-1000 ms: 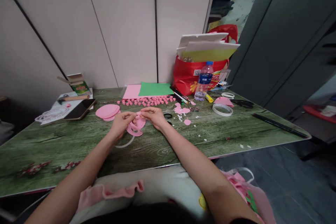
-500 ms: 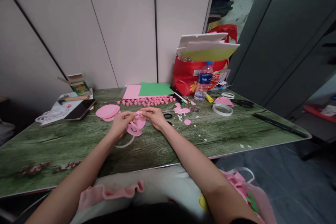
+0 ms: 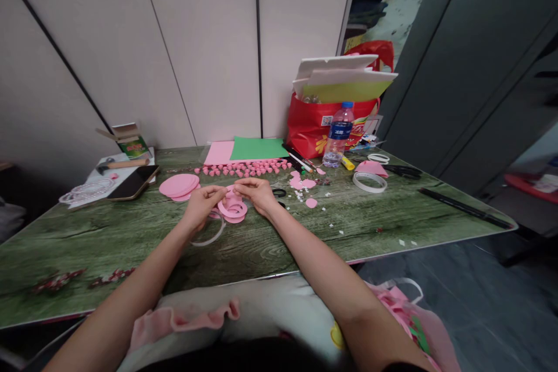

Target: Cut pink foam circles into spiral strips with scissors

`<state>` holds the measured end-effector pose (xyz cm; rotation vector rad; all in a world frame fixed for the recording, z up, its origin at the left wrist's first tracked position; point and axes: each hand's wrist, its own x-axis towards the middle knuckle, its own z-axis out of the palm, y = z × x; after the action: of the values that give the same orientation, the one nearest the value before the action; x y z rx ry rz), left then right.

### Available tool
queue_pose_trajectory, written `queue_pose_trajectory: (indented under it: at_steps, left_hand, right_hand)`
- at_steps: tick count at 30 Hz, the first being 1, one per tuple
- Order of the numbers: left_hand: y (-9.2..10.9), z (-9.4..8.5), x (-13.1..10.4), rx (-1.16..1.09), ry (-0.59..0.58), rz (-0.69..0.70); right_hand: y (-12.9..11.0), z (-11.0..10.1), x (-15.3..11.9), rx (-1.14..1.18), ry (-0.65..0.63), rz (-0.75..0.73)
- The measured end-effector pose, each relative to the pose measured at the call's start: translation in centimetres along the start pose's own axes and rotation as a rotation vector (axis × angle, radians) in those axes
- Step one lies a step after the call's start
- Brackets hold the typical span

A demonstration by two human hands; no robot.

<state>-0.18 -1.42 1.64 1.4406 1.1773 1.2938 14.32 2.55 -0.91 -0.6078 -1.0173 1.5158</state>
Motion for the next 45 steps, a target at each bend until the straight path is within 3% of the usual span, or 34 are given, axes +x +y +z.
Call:
queue_pose_trajectory:
  at_steps: [7, 21, 45]
  left_hand:
    - [0.02, -0.02, 0.03, 0.022, 0.025, -0.003]
    - [-0.35, -0.12, 0.19, -0.023, 0.0, 0.007]
    - [-0.36, 0.0, 0.12, -0.035, -0.008, 0.007]
  right_hand:
    - [-0.23, 0.11, -0.14, 0.008, -0.045, 0.013]
    - [-0.09, 0.03, -0.09, -0.007, -0.006, 0.004]
    - [0.12, -0.13, -0.12, 0.002, -0.042, 0.002]
